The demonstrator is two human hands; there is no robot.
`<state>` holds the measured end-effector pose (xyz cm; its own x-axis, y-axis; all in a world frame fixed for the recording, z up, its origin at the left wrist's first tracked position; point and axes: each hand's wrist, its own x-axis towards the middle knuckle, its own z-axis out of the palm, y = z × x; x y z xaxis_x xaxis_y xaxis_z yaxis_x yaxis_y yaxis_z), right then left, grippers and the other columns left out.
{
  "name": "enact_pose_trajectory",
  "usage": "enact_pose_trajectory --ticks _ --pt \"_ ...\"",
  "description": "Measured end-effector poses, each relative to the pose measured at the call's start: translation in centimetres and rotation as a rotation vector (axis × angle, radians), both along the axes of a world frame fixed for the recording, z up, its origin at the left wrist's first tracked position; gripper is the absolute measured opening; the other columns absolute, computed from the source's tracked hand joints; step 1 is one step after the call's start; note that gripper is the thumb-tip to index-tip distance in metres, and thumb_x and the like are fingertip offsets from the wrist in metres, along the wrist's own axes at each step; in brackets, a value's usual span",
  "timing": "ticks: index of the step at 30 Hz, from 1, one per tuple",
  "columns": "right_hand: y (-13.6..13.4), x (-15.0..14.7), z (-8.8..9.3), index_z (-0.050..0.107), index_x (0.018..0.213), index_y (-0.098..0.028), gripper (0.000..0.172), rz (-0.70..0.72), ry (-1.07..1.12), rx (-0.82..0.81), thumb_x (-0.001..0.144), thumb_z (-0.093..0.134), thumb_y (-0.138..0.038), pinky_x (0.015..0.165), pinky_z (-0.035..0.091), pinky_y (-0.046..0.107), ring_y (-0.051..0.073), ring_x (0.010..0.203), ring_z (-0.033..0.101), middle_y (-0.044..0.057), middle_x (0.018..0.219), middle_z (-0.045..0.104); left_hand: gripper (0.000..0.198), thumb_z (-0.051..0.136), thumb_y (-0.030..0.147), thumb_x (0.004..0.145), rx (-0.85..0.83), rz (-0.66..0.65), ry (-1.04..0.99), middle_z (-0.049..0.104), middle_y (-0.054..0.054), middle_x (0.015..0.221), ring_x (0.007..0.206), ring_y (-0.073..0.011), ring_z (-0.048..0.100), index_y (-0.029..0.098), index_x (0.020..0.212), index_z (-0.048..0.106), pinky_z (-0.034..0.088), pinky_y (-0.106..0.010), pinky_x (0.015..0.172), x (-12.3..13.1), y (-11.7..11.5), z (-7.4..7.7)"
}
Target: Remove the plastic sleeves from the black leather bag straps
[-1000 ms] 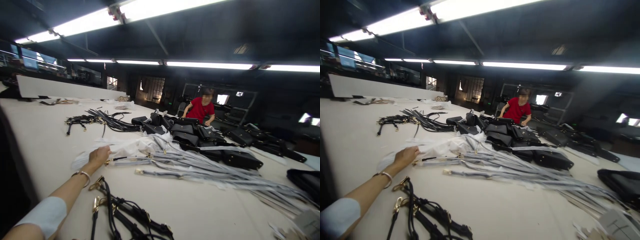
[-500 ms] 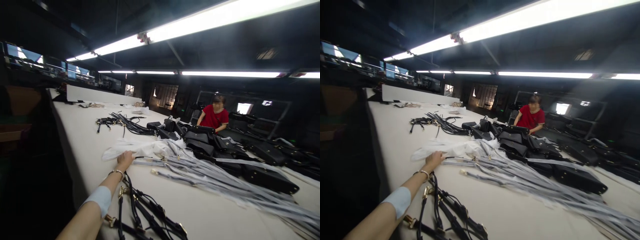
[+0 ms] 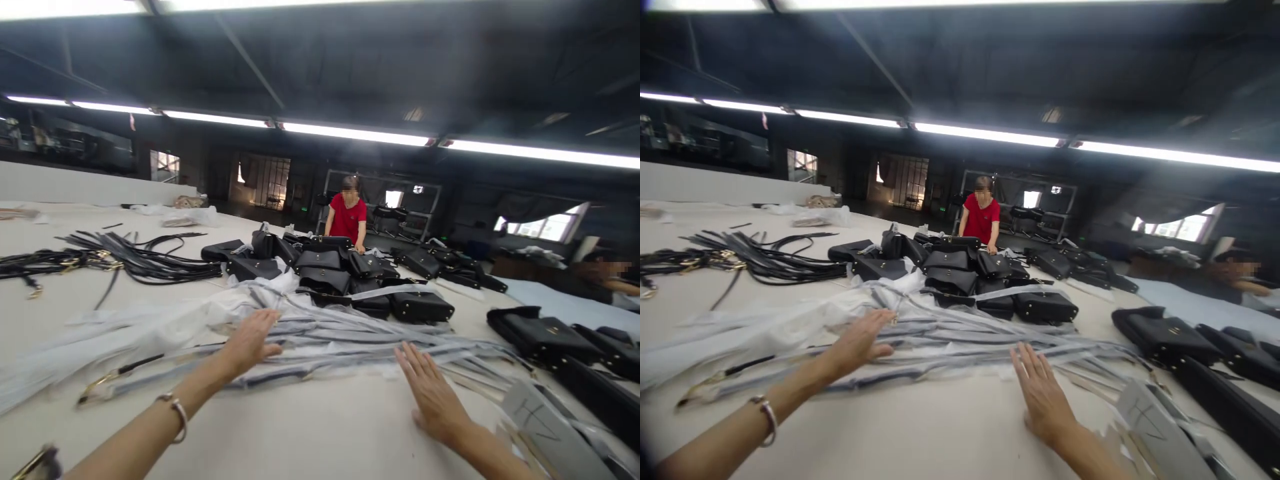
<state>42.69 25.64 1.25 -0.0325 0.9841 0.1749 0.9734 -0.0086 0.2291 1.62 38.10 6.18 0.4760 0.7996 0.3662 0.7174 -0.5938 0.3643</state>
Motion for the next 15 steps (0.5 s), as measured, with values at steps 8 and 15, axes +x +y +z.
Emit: enact_pose_trajectory --ticks 8,15 --pt "16.7 5.0 2.6 0.043 0.146 -0.016 0.117 0.001 0.163 -0.412 0.039 0.09 -0.021 0.109 0.037 0.046 0.037 0.13 0.049 0.02 0.146 0.048 0.064 0.082 0.024 0.07 -0.113 -0.394 -0.149 0.058 -0.016 0.138 0.132 -0.0344 0.047 0.02 0.13 0.06 0.034 -0.049 0.112 17.6 2.9 -0.5" --pt "12.3 4.7 1.5 0.062 0.118 -0.014 0.048 0.106 0.227 -0.451 0.071 0.062 -0.011 0.09 0.045 0.04 0.032 0.108 0.06 0.016 0.116 0.065 0.012 0.074 0.032 0.078 -1.048 -0.467 -0.431 0.073 -0.004 0.08 0.073 -0.0225 0.064 0.024 0.086 0.077 0.049 -0.033 0.071 23.0 -3.8 -4.3"
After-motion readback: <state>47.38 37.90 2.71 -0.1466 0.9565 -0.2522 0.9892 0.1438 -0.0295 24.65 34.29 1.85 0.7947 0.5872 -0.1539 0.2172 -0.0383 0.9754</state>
